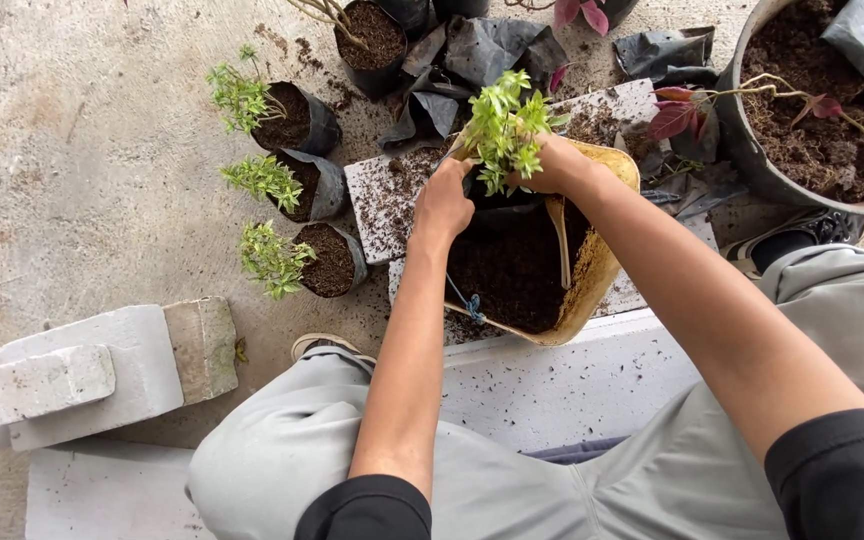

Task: A person is transplanting small green seedlings from individual black nursery bags into a larger yellow container filled with soil, using their hands and a small tool.

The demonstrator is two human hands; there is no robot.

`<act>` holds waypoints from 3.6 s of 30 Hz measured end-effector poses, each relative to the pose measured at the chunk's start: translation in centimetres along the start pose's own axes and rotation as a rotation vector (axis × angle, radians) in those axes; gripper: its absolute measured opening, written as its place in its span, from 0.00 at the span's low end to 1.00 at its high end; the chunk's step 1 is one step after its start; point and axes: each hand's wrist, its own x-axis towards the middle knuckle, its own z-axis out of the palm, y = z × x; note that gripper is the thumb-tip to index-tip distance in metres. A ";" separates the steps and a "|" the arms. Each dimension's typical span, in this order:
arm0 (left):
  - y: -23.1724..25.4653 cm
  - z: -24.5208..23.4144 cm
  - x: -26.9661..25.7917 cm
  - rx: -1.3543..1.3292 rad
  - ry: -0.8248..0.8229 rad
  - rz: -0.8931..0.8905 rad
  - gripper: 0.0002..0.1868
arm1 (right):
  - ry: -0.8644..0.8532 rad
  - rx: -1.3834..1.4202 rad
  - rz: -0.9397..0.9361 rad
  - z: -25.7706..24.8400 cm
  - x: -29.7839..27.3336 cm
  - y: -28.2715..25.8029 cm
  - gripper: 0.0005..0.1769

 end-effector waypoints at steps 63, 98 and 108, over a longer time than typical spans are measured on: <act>6.9 -1.8 -6.9 -0.045 0.884 0.919 0.12 | -0.090 -0.049 0.418 -10.8 -12.0 -5.5 0.28; 8.0 -9.8 -2.4 0.698 0.194 0.793 0.16 | -0.138 -0.263 0.739 6.3 -8.5 -0.3 0.17; 9.5 -8.3 -3.5 0.703 0.161 0.818 0.11 | -0.510 -0.583 0.295 -3.5 -11.6 -3.2 0.13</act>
